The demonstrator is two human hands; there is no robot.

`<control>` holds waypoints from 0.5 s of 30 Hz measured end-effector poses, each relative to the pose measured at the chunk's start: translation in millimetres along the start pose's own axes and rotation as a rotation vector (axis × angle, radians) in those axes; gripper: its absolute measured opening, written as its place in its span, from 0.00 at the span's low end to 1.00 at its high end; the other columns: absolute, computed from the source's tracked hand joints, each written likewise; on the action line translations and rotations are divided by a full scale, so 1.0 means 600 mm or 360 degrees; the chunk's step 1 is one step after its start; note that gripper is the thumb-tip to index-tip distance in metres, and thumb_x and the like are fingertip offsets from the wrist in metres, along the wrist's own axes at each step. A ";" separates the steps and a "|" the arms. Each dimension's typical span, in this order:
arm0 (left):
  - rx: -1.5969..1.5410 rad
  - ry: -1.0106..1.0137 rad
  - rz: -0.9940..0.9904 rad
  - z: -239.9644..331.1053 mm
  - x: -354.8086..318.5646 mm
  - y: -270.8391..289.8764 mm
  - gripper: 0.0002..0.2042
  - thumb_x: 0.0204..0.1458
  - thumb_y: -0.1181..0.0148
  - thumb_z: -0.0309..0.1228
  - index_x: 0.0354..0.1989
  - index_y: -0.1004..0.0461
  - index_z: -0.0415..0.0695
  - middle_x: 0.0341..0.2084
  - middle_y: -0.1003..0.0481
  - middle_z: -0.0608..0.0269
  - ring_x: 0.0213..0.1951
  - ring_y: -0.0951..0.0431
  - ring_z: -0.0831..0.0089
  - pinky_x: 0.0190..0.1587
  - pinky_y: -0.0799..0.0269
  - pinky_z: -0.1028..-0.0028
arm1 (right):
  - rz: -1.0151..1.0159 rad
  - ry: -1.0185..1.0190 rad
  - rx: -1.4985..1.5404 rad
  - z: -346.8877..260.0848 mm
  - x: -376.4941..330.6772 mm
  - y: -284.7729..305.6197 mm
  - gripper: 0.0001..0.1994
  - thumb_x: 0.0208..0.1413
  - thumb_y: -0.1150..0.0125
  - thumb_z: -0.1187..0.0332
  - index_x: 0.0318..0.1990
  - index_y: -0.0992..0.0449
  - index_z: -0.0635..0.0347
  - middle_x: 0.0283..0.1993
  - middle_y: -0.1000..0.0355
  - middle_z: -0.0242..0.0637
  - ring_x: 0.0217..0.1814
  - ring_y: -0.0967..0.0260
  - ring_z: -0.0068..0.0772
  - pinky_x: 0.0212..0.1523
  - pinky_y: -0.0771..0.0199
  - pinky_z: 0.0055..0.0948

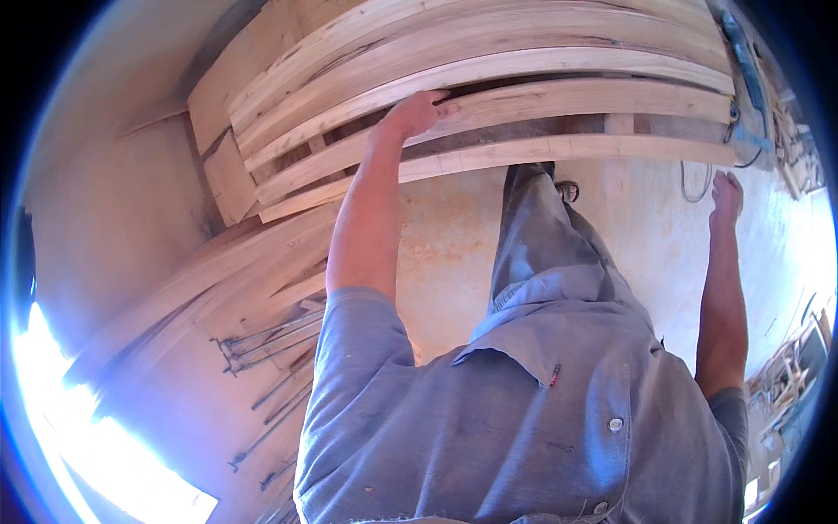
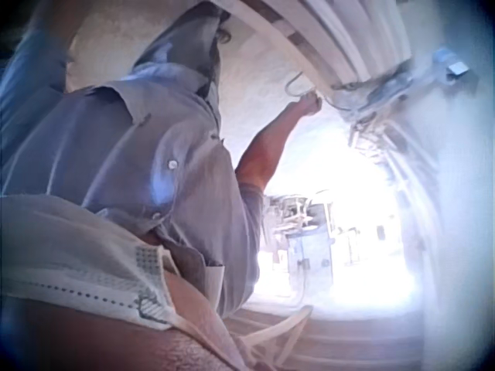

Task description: The person places a curved wooden piece over a stack of planks and uses a red pencil to mark alignment points along its length. The person then removes the curved piece and marks additional lines on the stacked planks.

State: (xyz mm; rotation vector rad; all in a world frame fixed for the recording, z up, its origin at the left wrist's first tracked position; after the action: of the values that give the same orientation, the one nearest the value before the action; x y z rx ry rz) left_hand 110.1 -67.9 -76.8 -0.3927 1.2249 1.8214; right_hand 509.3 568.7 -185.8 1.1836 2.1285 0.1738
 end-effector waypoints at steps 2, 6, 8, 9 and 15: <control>0.0026 0.0036 -0.0027 0.013 -0.006 0.010 0.37 0.60 0.43 0.58 0.69 0.33 0.41 0.66 0.31 0.41 0.69 0.33 0.49 0.71 0.39 0.60 | 0.0030 -0.0039 -0.0014 0.017 -0.022 -0.013 0.36 0.59 0.33 0.60 0.70 0.38 0.68 0.57 0.26 0.38 0.58 0.29 0.32 0.63 0.33 0.38; 0.0082 -0.0008 -0.0013 0.011 0.003 0.014 0.37 0.61 0.45 0.58 0.70 0.33 0.41 0.67 0.32 0.44 0.69 0.34 0.51 0.72 0.40 0.60 | 0.0087 -0.0051 -0.0120 0.038 -0.045 -0.011 0.25 0.61 0.37 0.62 0.64 0.30 0.59 0.45 0.25 0.29 0.42 0.28 0.23 0.43 0.28 0.25; -0.0110 -0.0314 -0.0133 -0.045 0.081 -0.025 0.31 0.66 0.51 0.54 0.68 0.30 0.41 0.69 0.33 0.49 0.70 0.34 0.54 0.73 0.42 0.61 | 0.0120 0.0026 -0.0594 0.065 -0.004 0.072 0.18 0.60 0.38 0.63 0.57 0.23 0.54 0.42 0.23 0.29 0.40 0.29 0.22 0.41 0.28 0.27; -0.0063 -0.0407 -0.0045 -0.040 0.073 -0.011 0.29 0.67 0.53 0.53 0.65 0.27 0.41 0.67 0.30 0.48 0.68 0.32 0.54 0.72 0.41 0.61 | -0.0050 0.0038 -0.0523 0.069 -0.013 0.065 0.15 0.59 0.36 0.62 0.52 0.20 0.51 0.41 0.23 0.30 0.42 0.30 0.22 0.41 0.28 0.30; -0.0238 -0.0130 0.0007 -0.066 0.013 0.037 0.29 0.67 0.50 0.51 0.61 0.26 0.35 0.58 0.23 0.45 0.62 0.25 0.61 0.67 0.36 0.66 | 0.0224 0.0125 0.0027 0.000 -0.215 -0.099 0.22 0.47 0.25 0.71 0.51 0.23 0.59 0.50 0.24 0.37 0.54 0.28 0.32 0.57 0.29 0.31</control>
State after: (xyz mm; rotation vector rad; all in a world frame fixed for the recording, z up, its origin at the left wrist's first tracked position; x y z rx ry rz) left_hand 80.0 -101.2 -87.6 -0.3950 1.0382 1.9207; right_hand 513.1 432.3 -145.9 1.3578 2.1174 0.2697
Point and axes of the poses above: each hand's wrist, its own x-axis towards the middle knuckle, its own y-axis out of the back of the hand, z = x × y, the point moved 1 cm from there along x, towards the middle knuckle
